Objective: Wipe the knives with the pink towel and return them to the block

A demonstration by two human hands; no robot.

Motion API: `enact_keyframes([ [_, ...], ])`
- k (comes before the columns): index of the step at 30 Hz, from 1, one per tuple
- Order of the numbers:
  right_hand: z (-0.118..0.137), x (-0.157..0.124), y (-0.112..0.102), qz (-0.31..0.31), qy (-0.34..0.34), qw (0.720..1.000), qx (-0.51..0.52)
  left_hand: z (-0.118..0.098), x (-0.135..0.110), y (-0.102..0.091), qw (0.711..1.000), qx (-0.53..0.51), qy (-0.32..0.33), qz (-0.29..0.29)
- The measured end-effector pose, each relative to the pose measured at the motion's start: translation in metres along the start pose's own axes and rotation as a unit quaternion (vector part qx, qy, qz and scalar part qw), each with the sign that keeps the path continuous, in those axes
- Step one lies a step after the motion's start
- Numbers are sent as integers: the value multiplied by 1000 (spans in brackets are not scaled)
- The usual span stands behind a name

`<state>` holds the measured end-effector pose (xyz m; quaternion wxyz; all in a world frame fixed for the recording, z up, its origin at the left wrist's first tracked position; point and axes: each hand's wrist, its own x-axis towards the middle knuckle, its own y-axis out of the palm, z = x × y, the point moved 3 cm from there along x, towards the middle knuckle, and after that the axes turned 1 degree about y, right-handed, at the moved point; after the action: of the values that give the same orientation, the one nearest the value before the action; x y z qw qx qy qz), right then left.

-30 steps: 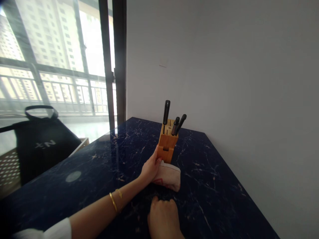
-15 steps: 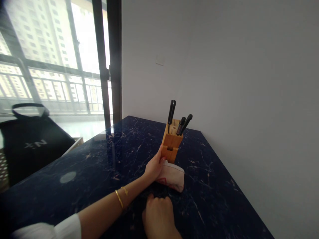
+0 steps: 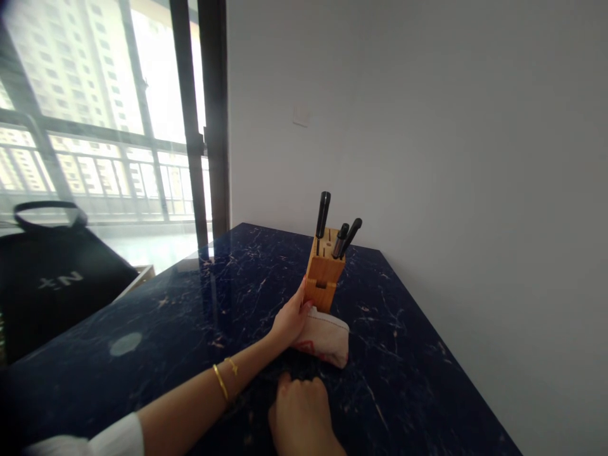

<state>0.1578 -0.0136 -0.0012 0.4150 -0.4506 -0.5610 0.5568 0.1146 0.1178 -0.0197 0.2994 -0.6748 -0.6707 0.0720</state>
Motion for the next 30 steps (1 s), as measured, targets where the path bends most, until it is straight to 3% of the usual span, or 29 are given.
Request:
enact_keyframes([
  [6, 1, 0, -1, 18, 9, 1000, -4, 2, 5, 0, 997, 61, 29, 25],
  [11, -1, 1, 1, 13, 1, 1000, -12, 5, 0, -24, 993, 111, 34, 31],
  [15, -3, 0, 0, 24, -4, 1000, -14, 11, -24, -47, 989, 131, 52, 33],
  [20, -3, -1, -5, 28, -9, 1000, -11, 9, -64, -65, 981, 130, 136, 47],
  [24, -2, -1, -5, 23, -7, 1000, -16, 4, -74, -75, 980, 144, 125, 64],
  [30, -3, 2, -4, 28, -5, 999, -16, 14, -66, -85, 986, 133, 74, 60],
])
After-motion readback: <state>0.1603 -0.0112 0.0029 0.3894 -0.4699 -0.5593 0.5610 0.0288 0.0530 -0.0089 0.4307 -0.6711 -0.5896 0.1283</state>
